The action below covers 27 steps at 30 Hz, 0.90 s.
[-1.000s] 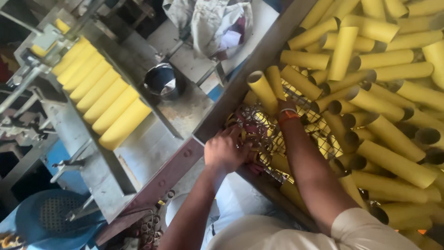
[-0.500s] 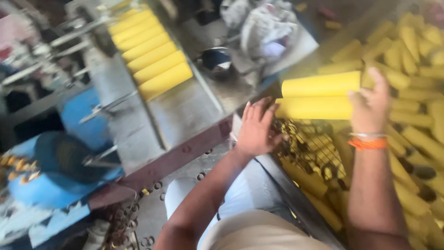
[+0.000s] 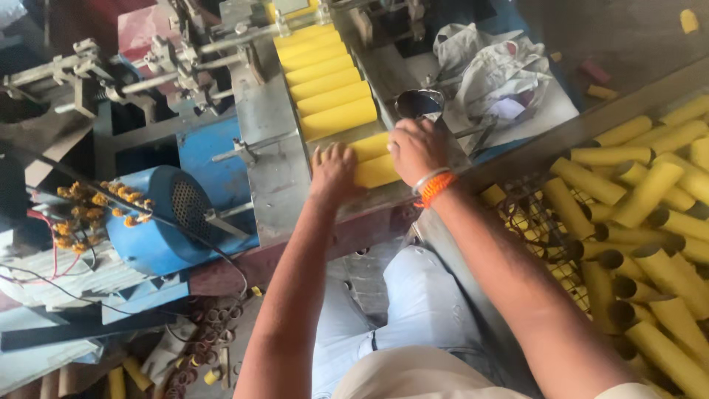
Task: The person repeatedly picks yellow cylindrical objects from a metal bin and places them onto a conveyor belt. The person handles the objects one at a time, moving them from the bin to the belt in a continuous loop.
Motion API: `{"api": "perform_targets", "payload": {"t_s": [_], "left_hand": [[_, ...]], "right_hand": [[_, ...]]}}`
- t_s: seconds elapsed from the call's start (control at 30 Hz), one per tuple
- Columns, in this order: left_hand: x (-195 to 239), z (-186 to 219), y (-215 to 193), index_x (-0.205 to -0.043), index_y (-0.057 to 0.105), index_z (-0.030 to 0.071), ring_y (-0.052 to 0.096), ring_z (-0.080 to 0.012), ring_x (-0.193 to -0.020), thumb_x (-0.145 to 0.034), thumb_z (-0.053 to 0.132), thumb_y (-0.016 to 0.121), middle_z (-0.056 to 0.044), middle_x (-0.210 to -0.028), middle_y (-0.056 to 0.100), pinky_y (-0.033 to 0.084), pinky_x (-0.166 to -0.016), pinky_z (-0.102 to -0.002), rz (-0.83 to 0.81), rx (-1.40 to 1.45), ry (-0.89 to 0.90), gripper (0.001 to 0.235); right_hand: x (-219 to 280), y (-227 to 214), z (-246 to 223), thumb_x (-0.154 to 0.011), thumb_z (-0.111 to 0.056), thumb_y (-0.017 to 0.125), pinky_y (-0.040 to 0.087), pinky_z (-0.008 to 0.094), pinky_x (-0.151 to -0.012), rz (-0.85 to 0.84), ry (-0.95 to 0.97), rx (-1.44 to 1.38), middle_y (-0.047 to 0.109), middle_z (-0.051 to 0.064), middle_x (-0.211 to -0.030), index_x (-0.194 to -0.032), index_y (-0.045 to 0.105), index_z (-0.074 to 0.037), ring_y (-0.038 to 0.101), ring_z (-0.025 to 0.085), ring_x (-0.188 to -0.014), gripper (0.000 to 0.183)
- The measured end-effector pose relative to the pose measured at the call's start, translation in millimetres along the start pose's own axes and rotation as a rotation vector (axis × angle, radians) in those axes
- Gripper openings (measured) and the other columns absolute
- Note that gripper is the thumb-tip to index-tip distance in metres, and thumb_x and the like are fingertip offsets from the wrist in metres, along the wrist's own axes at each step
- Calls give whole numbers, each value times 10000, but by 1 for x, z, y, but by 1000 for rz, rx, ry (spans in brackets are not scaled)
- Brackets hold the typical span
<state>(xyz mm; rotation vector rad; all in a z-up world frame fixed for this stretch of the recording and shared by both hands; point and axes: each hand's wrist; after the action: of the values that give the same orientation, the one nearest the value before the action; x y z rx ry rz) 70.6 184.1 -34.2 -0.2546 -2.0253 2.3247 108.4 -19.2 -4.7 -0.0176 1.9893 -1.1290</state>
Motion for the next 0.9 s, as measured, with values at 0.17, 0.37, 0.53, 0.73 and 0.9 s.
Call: {"api": "perform_targets", "payload": {"t_s": [0.17,0.37,0.53,0.73,0.9], "left_hand": [[-4,-3,5,-1346,510,69,417,-393,-1400,-575,630,912,-222,-1446,479,247,-1181,-608,-47,-161,-71,1035],[6,77,-23,-1236,589,67,460,-425,-1375,-752,459,859,-240,-1455,507,325,-1154,-603,269,125,193,679],[30,198,-5,-1262,581,7,582,-436,-1185,-826,391,799,-242,-1329,581,510,-976,-511,22,510,483,620],[25,247,7,-1260,619,136,686,-350,-1032,-803,470,750,-121,-1115,708,561,-805,-495,-289,306,360,581],[25,252,-2,-1225,655,175,708,-337,-941,-830,435,713,-92,-1061,721,567,-774,-503,-330,215,295,477]], "right_hand": [[59,-62,47,-903,-110,750,534,450,-863,54,140,-147,716,114,-1072,-1055,708,-80,675,347,-988,160],[272,-92,133,-909,-237,729,581,448,-831,-337,900,-173,756,139,-1077,-1093,720,-84,734,311,-955,239],[405,-97,177,-922,-322,718,578,470,-871,-829,1240,41,699,220,-1203,-1260,662,-69,723,377,-999,426],[417,-106,236,-760,-295,752,497,542,-873,-286,912,487,665,223,-1124,-1331,628,-76,634,443,-1068,624],[389,-93,292,-865,-347,769,463,543,-922,-660,1027,741,647,185,-1195,-1229,654,-68,631,382,-1079,473]]}}
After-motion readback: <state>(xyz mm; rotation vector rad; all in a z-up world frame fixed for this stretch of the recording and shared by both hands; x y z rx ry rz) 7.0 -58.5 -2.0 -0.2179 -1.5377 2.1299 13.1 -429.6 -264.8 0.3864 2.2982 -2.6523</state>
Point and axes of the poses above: each hand's wrist, its own x-axis away from the middle knuckle, its own y-axis out of the palm, z = x × y
